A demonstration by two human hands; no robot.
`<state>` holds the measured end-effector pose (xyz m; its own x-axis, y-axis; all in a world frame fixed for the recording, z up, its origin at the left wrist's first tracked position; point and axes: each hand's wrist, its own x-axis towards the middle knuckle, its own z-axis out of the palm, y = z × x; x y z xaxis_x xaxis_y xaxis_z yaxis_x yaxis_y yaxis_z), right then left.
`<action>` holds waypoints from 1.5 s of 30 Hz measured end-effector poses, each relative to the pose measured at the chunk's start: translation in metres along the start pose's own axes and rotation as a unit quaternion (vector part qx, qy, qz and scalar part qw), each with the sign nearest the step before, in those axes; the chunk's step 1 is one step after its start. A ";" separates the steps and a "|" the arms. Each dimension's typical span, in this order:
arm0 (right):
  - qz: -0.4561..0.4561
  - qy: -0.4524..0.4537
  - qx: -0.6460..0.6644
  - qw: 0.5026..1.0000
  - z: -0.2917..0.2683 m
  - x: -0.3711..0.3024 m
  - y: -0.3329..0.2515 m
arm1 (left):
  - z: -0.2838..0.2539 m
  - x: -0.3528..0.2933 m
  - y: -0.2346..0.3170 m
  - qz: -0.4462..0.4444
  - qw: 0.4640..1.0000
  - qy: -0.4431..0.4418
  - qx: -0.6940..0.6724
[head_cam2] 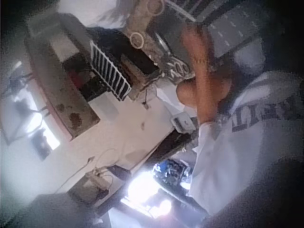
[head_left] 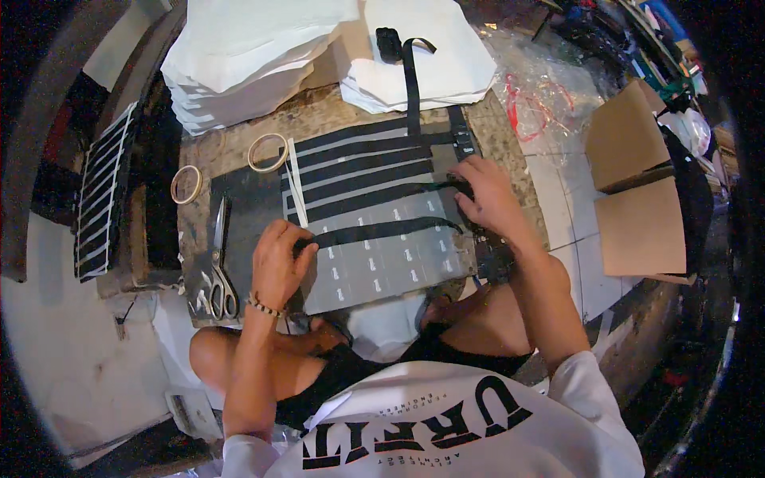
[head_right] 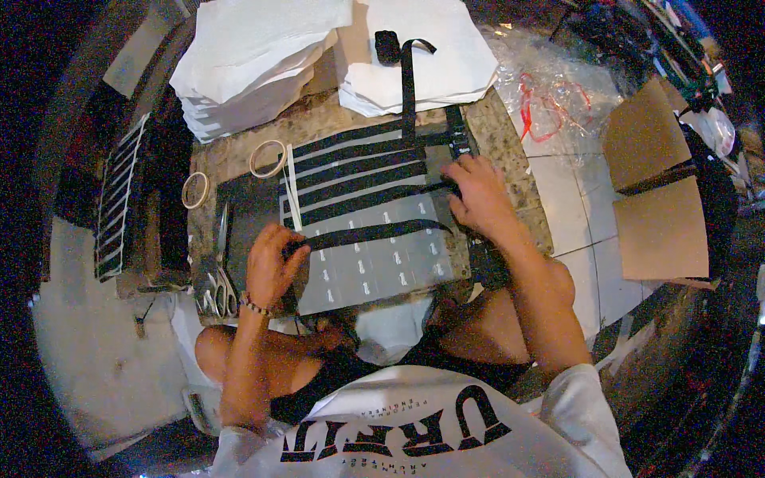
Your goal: The person prepares stencils by applying tape to the edges of a plastic sheet, trimming the tape with shears, and then sorting through a stack of similar prepared sheets on a table.
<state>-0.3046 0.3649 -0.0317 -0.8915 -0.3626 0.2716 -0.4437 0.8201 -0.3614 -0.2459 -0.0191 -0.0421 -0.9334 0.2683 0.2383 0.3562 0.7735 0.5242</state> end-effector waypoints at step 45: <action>0.083 -0.178 0.284 0.938 -0.001 0.014 -0.023 | -0.005 -0.022 -0.027 -0.273 0.909 0.033 -0.312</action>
<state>-0.3066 0.3416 -0.0192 -0.8816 -0.4590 -0.1097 -0.1829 0.5466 -0.8172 -0.2347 -0.0485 -0.0577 -0.9812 -0.1083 -0.1597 -0.1853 0.2984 0.9363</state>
